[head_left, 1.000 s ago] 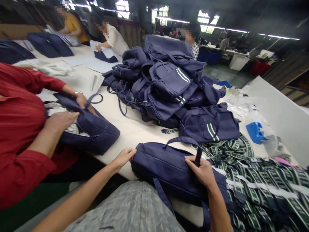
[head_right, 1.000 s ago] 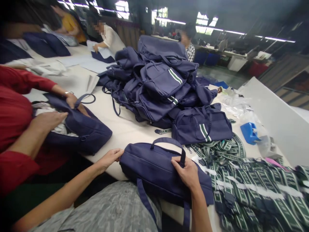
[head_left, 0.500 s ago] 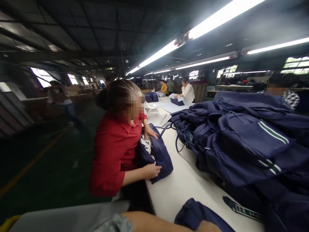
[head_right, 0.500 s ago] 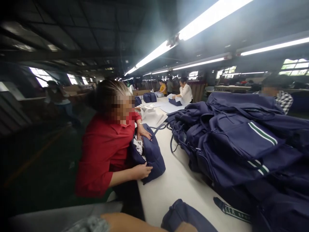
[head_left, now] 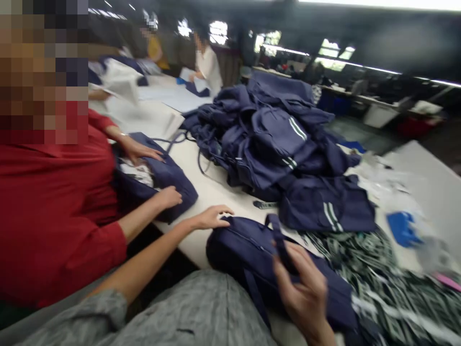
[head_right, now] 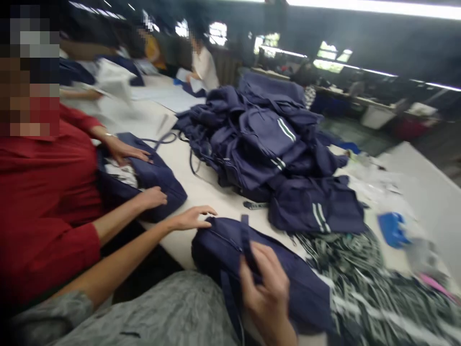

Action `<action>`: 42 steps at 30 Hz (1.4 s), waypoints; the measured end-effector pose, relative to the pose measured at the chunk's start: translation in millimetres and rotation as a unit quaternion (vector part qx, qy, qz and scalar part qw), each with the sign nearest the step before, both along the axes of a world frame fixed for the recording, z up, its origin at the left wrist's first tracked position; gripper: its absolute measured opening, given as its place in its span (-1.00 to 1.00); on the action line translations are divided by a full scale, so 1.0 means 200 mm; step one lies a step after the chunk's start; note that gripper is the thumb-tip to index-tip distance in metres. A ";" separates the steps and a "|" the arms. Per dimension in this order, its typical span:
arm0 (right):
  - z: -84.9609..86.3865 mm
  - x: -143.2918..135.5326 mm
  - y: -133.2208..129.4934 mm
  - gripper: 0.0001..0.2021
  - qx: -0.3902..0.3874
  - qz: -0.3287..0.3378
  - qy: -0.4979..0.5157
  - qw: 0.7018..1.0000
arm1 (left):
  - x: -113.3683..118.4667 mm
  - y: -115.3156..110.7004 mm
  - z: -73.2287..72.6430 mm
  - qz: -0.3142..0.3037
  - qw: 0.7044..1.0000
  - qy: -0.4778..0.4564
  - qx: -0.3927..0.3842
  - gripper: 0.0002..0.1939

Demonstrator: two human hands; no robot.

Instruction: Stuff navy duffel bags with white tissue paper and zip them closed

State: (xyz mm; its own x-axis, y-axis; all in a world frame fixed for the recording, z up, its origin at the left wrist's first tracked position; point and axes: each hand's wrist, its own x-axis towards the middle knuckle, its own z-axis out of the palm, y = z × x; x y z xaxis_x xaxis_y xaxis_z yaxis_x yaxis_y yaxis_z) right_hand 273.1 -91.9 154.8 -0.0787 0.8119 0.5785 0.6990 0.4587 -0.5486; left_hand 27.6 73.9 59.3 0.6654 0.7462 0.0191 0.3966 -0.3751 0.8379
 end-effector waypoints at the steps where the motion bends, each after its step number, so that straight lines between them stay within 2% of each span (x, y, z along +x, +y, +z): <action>1: 0.00 -0.04 0.00 -0.61 -0.010 -0.003 -0.026 1.000 | -0.01 0.04 -0.03 -0.016 1.000 -0.009 -0.018 -0.56; 3: -0.02 -0.09 0.08 -0.45 -0.012 -0.017 -0.064 0.998 | -0.01 0.10 -0.08 -0.041 0.997 0.005 -0.057 -0.49; 4: -0.02 -0.09 0.13 -0.40 0.004 -0.048 -0.073 0.996 | 0.00 0.11 -0.09 -0.051 0.996 0.008 -0.068 -0.48; 7: 0.03 -0.04 0.22 -0.35 0.119 -0.215 -0.075 0.966 | 0.01 0.11 -0.08 -0.093 0.993 0.022 -0.070 -0.46; 8: 0.06 -0.04 0.22 -0.36 0.163 -0.261 -0.067 0.949 | 0.02 0.10 -0.08 -0.109 0.992 0.030 -0.056 -0.45; 9: 0.08 -0.04 0.22 -0.41 0.196 -0.280 -0.058 0.938 | 0.02 0.10 -0.08 -0.125 0.991 0.040 -0.033 -0.45; 10: 0.10 -0.06 0.20 -0.48 0.210 -0.266 -0.053 0.939 | 0.03 0.11 -0.08 -0.136 0.989 0.051 -0.003 -0.47; 11: 0.10 -0.10 0.19 -0.55 0.204 -0.223 -0.055 0.952 | 0.04 0.11 -0.08 -0.144 0.987 0.062 0.033 -0.50; 13: 0.06 -0.19 0.16 -0.64 0.150 -0.090 -0.089 0.980 | 0.07 0.12 -0.12 -0.145 0.979 0.087 0.110 -0.58; 15: -0.02 -0.29 0.14 -0.73 0.101 0.013 -0.135 0.986 | 0.08 0.13 -0.17 -0.123 0.971 0.109 0.176 -0.63; 18: -0.18 -0.37 0.15 -0.78 0.069 0.069 -0.169 0.981 | 0.10 0.13 -0.25 -0.083 0.961 0.111 0.238 -0.64; 20: -0.27 -0.39 0.18 -0.75 0.016 0.070 -0.188 0.980 | 0.10 0.13 -0.29 -0.068 0.959 0.094 0.260 -0.63; 23: -0.35 -0.39 0.23 -0.70 -0.139 0.005 -0.242 0.960 | 0.11 0.13 -0.31 -0.069 0.957 0.091 0.267 -0.59; 26: -0.36 -0.40 0.31 -0.72 -0.299 -0.041 -0.311 0.901 | 0.12 0.13 -0.28 -0.080 0.960 0.113 0.245 -0.59; 29: -0.33 -0.42 0.39 -0.76 -0.388 -0.031 -0.361 0.847 | 0.13 0.13 -0.24 -0.073 0.967 0.116 0.214 -0.61; 31: -0.30 -0.43 0.43 -0.77 -0.405 -0.020 -0.369 0.836 | 0.13 0.13 -0.22 -0.068 0.969 0.115 0.207 -0.62; 33: -0.29 -0.43 0.44 -0.77 -0.402 -0.025 -0.363 0.840 | 0.13 0.13 -0.21 -0.065 0.971 0.111 0.204 -0.64; 39: -0.30 -0.38 0.44 -0.67 -0.394 -0.096 -0.350 0.844 | 0.14 0.15 -0.19 -0.049 0.976 0.095 0.189 -0.68; 42: -0.29 -0.38 0.45 -0.72 -0.395 -0.070 -0.354 0.845 | 0.16 0.15 -0.18 -0.033 0.977 0.101 0.183 -0.70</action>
